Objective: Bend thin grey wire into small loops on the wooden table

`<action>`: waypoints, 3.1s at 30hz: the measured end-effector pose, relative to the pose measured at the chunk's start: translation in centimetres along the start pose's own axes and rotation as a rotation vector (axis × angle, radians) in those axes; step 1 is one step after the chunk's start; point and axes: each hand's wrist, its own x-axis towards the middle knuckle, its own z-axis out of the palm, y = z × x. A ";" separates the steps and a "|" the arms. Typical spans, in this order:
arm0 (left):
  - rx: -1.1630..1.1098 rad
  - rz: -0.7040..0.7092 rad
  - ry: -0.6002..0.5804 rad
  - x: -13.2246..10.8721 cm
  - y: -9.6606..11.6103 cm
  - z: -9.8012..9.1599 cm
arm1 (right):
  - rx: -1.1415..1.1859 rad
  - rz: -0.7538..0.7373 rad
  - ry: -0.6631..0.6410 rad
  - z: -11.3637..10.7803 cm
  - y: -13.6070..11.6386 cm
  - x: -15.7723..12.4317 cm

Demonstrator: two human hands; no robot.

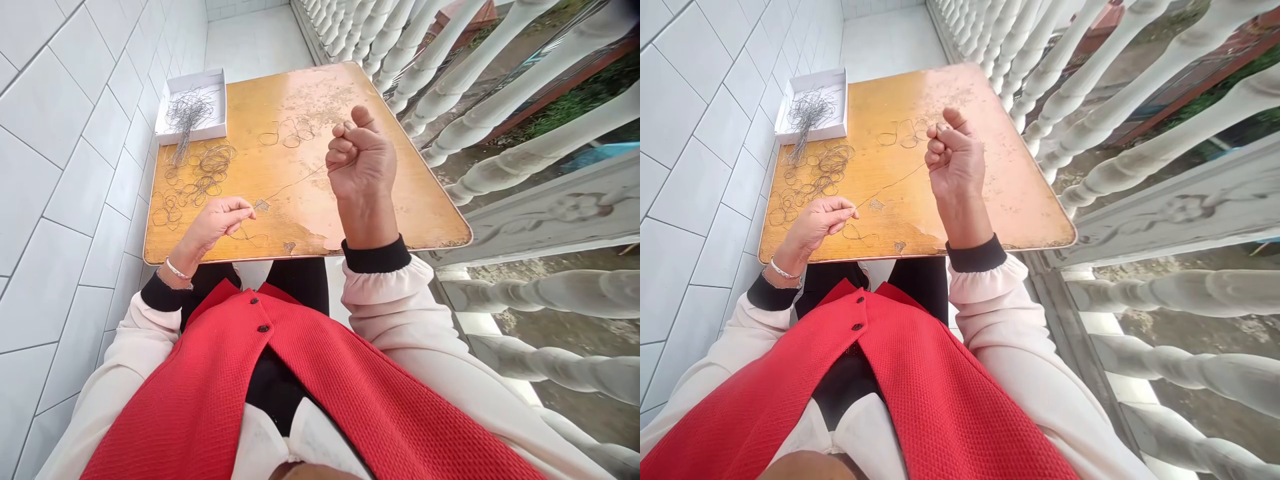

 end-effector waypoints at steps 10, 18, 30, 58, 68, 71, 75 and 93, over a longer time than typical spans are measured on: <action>0.050 -0.043 0.139 -1.0 0.3 -0.3 | -0.054 -0.193 0.312 -2.2 -2.6 3.5; -0.175 0.096 0.408 0.7 -1.4 3.2 | -0.348 0.141 -0.113 -0.4 3.5 -4.1; -0.182 -0.039 0.328 -0.1 -3.4 6.3 | -0.365 0.083 -0.129 3.1 5.3 -6.4; 0.291 0.269 0.397 -0.7 -4.7 5.8 | -0.391 0.060 -0.138 3.2 3.9 -6.1; 0.192 0.422 0.296 -1.1 -3.8 3.9 | -0.338 0.071 -0.068 2.8 3.9 -5.0; 0.321 0.532 0.313 -1.1 -3.6 3.8 | -0.297 0.072 -0.073 3.0 3.8 -5.3; 0.248 0.549 0.317 -1.0 -3.8 3.7 | -0.236 0.075 -0.107 2.8 3.7 -5.1; -0.738 -0.018 0.507 1.5 -2.5 3.8 | -0.210 0.051 -0.105 3.1 4.3 -5.5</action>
